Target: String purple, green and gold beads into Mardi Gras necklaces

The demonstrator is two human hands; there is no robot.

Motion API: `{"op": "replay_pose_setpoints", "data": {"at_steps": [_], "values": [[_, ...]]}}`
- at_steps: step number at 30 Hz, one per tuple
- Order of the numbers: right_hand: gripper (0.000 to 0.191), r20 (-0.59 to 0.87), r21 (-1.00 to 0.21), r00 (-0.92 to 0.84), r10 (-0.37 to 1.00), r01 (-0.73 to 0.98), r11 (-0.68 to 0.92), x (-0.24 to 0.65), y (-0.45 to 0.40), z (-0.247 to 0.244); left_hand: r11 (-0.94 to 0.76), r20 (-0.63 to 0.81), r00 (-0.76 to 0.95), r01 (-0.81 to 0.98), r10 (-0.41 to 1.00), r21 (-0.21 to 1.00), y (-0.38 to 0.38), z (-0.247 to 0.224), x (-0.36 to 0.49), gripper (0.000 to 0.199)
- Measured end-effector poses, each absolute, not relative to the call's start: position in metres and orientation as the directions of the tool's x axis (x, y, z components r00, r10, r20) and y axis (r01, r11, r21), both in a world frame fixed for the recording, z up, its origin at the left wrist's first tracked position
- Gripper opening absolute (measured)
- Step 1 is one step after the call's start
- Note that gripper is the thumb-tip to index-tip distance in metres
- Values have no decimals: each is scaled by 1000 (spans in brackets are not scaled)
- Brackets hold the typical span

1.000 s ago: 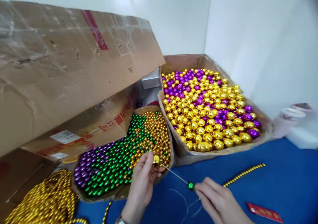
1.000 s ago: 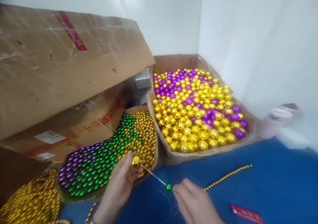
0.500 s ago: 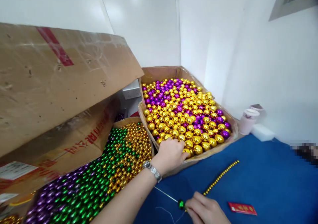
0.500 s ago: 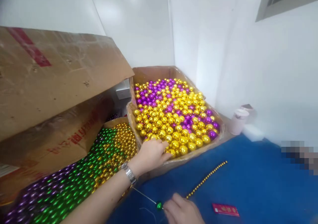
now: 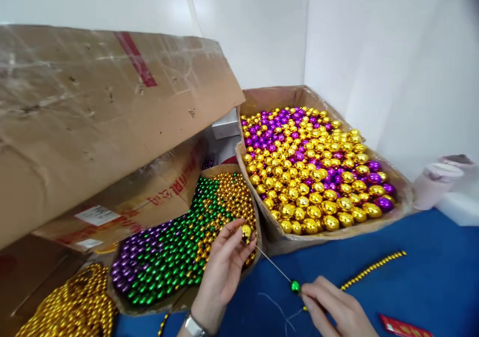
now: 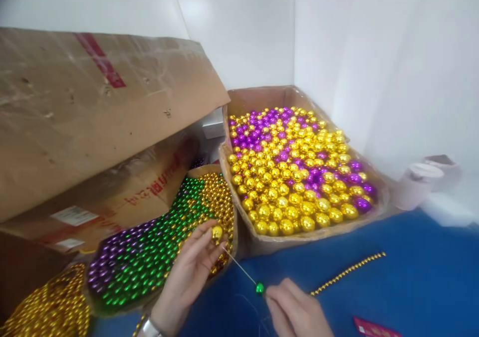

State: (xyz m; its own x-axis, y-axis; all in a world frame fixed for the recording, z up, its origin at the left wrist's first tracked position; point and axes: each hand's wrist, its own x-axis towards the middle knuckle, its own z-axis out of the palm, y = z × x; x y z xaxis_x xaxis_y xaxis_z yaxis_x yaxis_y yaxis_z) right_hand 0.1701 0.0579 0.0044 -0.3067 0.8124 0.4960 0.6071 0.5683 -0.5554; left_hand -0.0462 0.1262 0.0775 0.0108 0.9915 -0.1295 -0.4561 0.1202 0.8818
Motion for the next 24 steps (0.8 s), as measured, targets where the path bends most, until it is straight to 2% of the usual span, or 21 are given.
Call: {"op": "replay_pose_setpoints", "data": {"at_steps": [5, 11, 15, 19, 21, 24], "values": [[20, 424, -530, -421, 802, 602, 597, 153, 61, 4, 91, -201, -135, -567, 970, 819, 113, 59, -58, 23], [24, 420, -512, -433, 797, 613, 603, 147, 59, 3, 62, -183, -158, -568, 970, 821, 106, 57, -64, 23], [22, 405, -513, -449, 797, 609, 604, 144, 57, 2, 2, -107, -179, -506, 978, 862, 99, 54, -63, 24], [18, 373, -584, -423, 826, 585, 563, 137, 57, -2, -74, 3, -190, -364, 982, 928, 89, 47, -59, 35], [17, 383, -597, -413, 826, 571, 563, 135, 58, -4, -74, 15, -168, -350, 986, 934, 85, 44, -59, 38], [19, 425, -554, -420, 802, 580, 598, 133, 60, -7, -27, -19, -113, -392, 993, 920, 79, 40, -60, 37]]}}
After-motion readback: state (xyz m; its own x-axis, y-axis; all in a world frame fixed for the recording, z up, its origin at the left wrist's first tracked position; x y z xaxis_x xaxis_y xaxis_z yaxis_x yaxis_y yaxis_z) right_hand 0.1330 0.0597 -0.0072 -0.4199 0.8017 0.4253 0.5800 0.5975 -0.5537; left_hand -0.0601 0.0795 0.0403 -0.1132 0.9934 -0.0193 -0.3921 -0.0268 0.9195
